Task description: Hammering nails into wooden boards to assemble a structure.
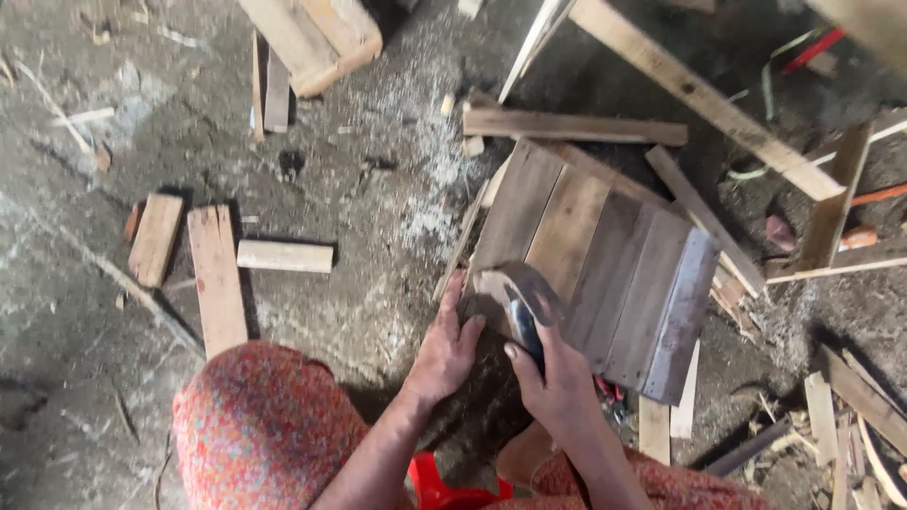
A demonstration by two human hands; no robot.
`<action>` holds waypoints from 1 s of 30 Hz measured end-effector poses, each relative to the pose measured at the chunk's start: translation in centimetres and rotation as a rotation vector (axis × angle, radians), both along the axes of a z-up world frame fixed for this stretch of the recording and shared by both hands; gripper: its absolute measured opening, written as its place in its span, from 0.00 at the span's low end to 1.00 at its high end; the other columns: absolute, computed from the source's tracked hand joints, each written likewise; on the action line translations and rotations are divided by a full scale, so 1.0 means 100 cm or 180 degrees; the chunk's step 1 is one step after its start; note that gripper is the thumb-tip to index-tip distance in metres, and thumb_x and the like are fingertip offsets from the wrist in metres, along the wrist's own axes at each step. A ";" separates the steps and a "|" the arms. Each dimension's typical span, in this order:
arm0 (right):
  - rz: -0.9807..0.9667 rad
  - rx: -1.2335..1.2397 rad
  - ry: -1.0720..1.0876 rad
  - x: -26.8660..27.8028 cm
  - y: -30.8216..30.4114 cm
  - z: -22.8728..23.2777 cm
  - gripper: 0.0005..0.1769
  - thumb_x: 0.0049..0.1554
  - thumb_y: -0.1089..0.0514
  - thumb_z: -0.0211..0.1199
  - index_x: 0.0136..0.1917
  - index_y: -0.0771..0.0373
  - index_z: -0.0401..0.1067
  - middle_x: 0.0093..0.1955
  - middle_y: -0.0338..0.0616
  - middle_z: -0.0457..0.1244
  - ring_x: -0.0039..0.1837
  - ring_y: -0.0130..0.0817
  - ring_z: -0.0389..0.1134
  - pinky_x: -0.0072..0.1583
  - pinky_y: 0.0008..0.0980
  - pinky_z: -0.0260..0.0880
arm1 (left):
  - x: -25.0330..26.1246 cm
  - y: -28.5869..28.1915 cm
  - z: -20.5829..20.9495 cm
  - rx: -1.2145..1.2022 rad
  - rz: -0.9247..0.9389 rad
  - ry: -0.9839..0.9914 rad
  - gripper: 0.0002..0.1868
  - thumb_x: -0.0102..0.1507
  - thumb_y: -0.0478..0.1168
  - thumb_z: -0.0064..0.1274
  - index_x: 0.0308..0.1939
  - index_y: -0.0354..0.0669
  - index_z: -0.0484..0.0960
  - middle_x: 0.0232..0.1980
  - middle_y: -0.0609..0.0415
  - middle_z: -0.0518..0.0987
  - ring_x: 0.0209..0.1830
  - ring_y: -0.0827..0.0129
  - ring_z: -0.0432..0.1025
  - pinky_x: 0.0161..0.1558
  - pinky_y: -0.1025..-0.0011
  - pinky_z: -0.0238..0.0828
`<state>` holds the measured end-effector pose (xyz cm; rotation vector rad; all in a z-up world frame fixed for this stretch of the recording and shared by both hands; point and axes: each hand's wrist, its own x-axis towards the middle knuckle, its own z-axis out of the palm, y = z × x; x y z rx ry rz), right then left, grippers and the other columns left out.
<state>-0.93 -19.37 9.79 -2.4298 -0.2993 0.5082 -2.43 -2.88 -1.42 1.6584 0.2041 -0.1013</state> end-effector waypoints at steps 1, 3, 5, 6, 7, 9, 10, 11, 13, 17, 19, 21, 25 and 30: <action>-0.0046 0.0350 -0.0196 0.002 -0.003 -0.005 0.36 0.60 0.50 0.58 0.78 0.59 0.54 0.44 0.47 0.69 0.37 0.36 0.70 0.39 0.36 0.68 | 0.002 0.002 0.009 -0.0009 -0.0013 0.0234 0.40 0.69 0.56 0.37 0.81 0.45 0.44 0.84 0.45 0.50 0.83 0.50 0.46 0.78 0.56 0.41; -0.0081 0.0467 -0.0286 -0.002 0.002 0.022 0.35 0.59 0.54 0.58 0.77 0.58 0.54 0.42 0.45 0.69 0.32 0.31 0.66 0.34 0.32 0.67 | 0.000 0.000 -0.010 0.0025 -0.0026 0.0050 0.40 0.70 0.55 0.36 0.81 0.43 0.42 0.85 0.46 0.48 0.84 0.53 0.44 0.79 0.60 0.40; -0.0121 0.0585 -0.0373 -0.013 -0.007 0.022 0.35 0.57 0.57 0.59 0.77 0.58 0.55 0.40 0.43 0.68 0.27 0.26 0.62 0.29 0.28 0.65 | 0.001 -0.001 -0.015 0.0060 -0.0042 -0.0132 0.40 0.72 0.54 0.35 0.81 0.41 0.39 0.85 0.47 0.45 0.85 0.56 0.42 0.79 0.65 0.40; -0.0262 0.0573 -0.0760 -0.024 -0.017 0.011 0.32 0.57 0.55 0.61 0.72 0.65 0.60 0.50 0.47 0.68 0.45 0.30 0.65 0.49 0.29 0.66 | 0.001 0.000 -0.010 -0.0018 -0.0033 0.0002 0.38 0.71 0.51 0.36 0.81 0.44 0.40 0.86 0.48 0.45 0.85 0.57 0.41 0.80 0.64 0.38; -0.0401 0.0557 -0.1147 -0.035 -0.028 0.001 0.31 0.56 0.53 0.63 0.68 0.72 0.66 0.60 0.50 0.68 0.64 0.34 0.68 0.68 0.30 0.67 | 0.002 0.001 -0.003 -0.0096 -0.0024 0.0136 0.38 0.71 0.48 0.38 0.81 0.48 0.41 0.86 0.49 0.44 0.86 0.57 0.39 0.80 0.63 0.36; -0.0186 0.0477 -0.0866 -0.018 -0.007 0.001 0.33 0.56 0.53 0.63 0.72 0.68 0.62 0.61 0.53 0.68 0.57 0.40 0.72 0.61 0.34 0.73 | -0.002 0.003 -0.010 -0.0148 -0.0045 0.0032 0.39 0.71 0.50 0.38 0.81 0.46 0.40 0.85 0.47 0.45 0.84 0.55 0.44 0.79 0.63 0.42; 0.0036 0.0388 -0.0610 -0.007 0.002 0.002 0.36 0.56 0.54 0.63 0.75 0.64 0.58 0.61 0.56 0.68 0.50 0.45 0.75 0.54 0.38 0.79 | -0.001 0.002 -0.012 -0.0212 -0.0064 -0.0096 0.40 0.71 0.52 0.38 0.81 0.44 0.38 0.85 0.45 0.46 0.83 0.53 0.49 0.78 0.63 0.48; 0.0024 0.0389 -0.0638 -0.008 -0.003 -0.005 0.36 0.56 0.54 0.63 0.75 0.64 0.58 0.61 0.56 0.68 0.50 0.45 0.75 0.54 0.38 0.79 | -0.002 0.002 -0.016 -0.0208 -0.0079 -0.0123 0.40 0.71 0.52 0.38 0.81 0.44 0.38 0.85 0.45 0.46 0.83 0.53 0.49 0.78 0.63 0.48; 0.0228 0.0440 -0.0439 -0.005 -0.011 -0.020 0.39 0.60 0.50 0.59 0.80 0.54 0.50 0.57 0.49 0.70 0.44 0.43 0.75 0.45 0.38 0.71 | -0.001 0.007 -0.026 0.0465 -0.0311 -0.1079 0.33 0.75 0.41 0.28 0.79 0.27 0.36 0.83 0.34 0.46 0.85 0.51 0.43 0.82 0.61 0.31; -0.0317 0.0237 0.0354 -0.008 -0.011 0.025 0.33 0.59 0.56 0.59 0.75 0.65 0.58 0.31 0.42 0.69 0.26 0.25 0.64 0.24 0.19 0.69 | -0.001 0.003 0.010 -0.0021 -0.0036 0.0382 0.41 0.69 0.57 0.37 0.81 0.52 0.41 0.85 0.48 0.48 0.82 0.49 0.49 0.78 0.56 0.44; 0.0096 0.0941 -0.1104 -0.007 -0.032 0.016 0.31 0.57 0.60 0.62 0.70 0.73 0.59 0.41 0.44 0.67 0.31 0.25 0.67 0.30 0.19 0.74 | -0.002 -0.004 -0.010 -0.0213 0.0416 -0.0991 0.40 0.71 0.35 0.43 0.82 0.43 0.38 0.85 0.42 0.45 0.87 0.53 0.38 0.82 0.61 0.32; -0.0050 0.1060 -0.0715 -0.005 -0.021 0.032 0.32 0.58 0.61 0.61 0.73 0.70 0.58 0.41 0.43 0.65 0.32 0.24 0.64 0.31 0.19 0.71 | 0.002 0.007 0.001 -0.0028 0.0285 -0.1066 0.40 0.70 0.36 0.47 0.82 0.44 0.42 0.86 0.46 0.42 0.87 0.54 0.35 0.82 0.55 0.31; -0.0265 0.1319 0.0029 0.000 -0.025 0.010 0.26 0.60 0.61 0.59 0.70 0.65 0.62 0.37 0.41 0.63 0.30 0.25 0.60 0.29 0.22 0.63 | 0.016 0.019 0.037 -0.1865 0.0262 -0.0873 0.49 0.61 0.19 0.49 0.79 0.51 0.41 0.83 0.33 0.42 0.83 0.44 0.46 0.78 0.45 0.47; -0.0556 0.1025 0.0475 0.003 -0.025 -0.024 0.35 0.60 0.52 0.58 0.77 0.55 0.53 0.44 0.45 0.63 0.35 0.30 0.64 0.36 0.27 0.69 | 0.025 0.027 0.041 0.0575 0.0087 -0.1495 0.36 0.63 0.37 0.59 0.75 0.42 0.63 0.84 0.41 0.42 0.86 0.48 0.36 0.81 0.40 0.27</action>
